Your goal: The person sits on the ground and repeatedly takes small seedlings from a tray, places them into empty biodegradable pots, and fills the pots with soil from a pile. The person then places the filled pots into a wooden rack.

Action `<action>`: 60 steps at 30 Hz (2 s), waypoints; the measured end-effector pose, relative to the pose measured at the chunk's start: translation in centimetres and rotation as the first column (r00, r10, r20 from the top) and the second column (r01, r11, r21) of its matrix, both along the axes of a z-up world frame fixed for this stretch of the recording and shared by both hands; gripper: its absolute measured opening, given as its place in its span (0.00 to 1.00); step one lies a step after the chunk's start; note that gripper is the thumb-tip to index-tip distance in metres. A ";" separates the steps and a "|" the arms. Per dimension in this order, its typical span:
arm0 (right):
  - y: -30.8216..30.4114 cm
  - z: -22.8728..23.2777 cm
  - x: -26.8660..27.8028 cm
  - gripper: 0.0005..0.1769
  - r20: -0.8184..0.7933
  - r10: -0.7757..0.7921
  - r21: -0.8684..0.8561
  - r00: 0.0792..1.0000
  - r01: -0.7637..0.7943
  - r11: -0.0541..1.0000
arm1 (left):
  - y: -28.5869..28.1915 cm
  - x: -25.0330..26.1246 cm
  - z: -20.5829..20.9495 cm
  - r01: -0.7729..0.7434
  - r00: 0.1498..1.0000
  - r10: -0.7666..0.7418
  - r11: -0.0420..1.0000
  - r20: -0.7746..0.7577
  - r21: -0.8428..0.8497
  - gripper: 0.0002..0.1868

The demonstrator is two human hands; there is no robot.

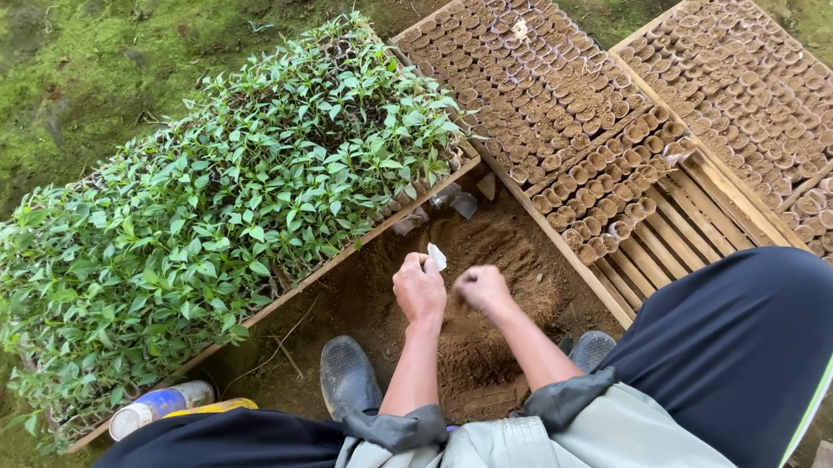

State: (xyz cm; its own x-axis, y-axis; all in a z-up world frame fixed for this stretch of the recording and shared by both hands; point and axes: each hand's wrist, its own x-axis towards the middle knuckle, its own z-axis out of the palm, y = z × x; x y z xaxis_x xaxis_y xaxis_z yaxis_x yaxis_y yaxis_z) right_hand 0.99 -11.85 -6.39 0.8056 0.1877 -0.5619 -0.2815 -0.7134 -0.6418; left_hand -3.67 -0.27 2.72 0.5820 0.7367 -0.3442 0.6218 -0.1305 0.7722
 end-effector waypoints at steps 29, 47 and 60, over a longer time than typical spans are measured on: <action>0.0 11.3 2.8 0.06 -0.121 -0.362 0.419 0.924 0.378 0.826 | -0.9 1.7 -1.0 0.201 0.974 -0.196 0.979 -0.113 0.027 0.10; 0.4 10.9 2.5 0.13 -0.128 -0.315 0.465 0.940 0.338 0.818 | -1.9 1.2 1.4 0.203 0.977 -0.204 0.979 -0.063 -0.022 0.10; 0.5 12.6 2.4 0.19 -0.050 -0.174 0.394 0.984 0.179 0.901 | -1.8 1.0 1.9 0.162 0.986 -0.164 0.984 -0.013 -0.073 0.09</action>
